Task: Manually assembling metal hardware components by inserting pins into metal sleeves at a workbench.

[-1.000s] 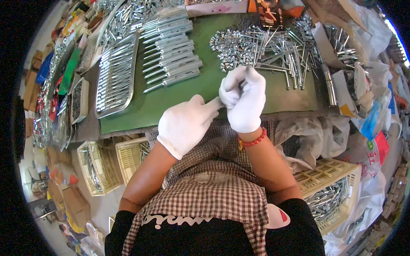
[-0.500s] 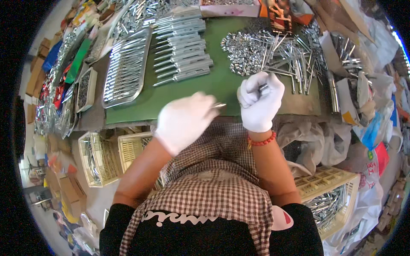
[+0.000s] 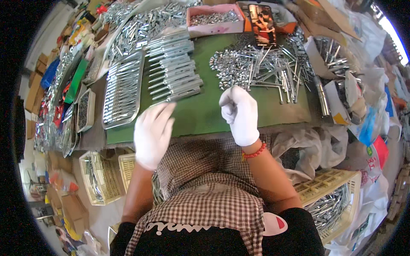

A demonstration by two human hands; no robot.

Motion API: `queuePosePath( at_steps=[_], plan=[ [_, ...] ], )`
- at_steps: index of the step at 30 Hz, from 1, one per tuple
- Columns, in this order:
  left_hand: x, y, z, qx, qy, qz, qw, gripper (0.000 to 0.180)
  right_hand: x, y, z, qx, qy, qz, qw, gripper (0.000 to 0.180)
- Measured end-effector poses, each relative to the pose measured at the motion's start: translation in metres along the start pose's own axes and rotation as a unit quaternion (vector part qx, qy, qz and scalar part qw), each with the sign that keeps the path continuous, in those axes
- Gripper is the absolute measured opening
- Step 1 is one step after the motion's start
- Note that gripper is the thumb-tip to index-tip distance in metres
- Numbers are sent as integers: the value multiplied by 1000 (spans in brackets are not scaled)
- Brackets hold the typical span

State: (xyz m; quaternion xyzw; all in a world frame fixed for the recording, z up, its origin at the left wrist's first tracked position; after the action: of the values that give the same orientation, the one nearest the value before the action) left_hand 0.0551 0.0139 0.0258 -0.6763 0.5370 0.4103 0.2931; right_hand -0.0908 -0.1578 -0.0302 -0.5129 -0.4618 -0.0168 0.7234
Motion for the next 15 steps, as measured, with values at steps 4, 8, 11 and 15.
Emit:
queuePosePath(
  at_steps=[4,8,11,15],
  plan=[
    [41,4,-37,9,-24,1,1000,30,4,-3,4,13,-16,20,1000,20],
    [57,0,-45,23,-52,6,998,24,3,-3,4,6,-28,64,998,17],
    [59,-6,-38,21,-54,72,996,24,8,-8,4,-19,-69,92,993,23],
    [46,-9,-27,-31,-69,161,984,23,11,-24,25,60,-8,233,970,31]
  ],
)
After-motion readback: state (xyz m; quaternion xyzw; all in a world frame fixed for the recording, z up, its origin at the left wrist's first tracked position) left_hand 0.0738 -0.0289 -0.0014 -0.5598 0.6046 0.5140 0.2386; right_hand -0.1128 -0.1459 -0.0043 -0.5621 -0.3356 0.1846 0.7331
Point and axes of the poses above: each hand's wrist, its own z-axis away from the middle knuckle, its own x-axis out of the palm, y = z × x, the point moved 3 cm from there along -z, towards the middle knuckle, and after that the axes turned 8 degrees about -z, right-handed, at the moved point
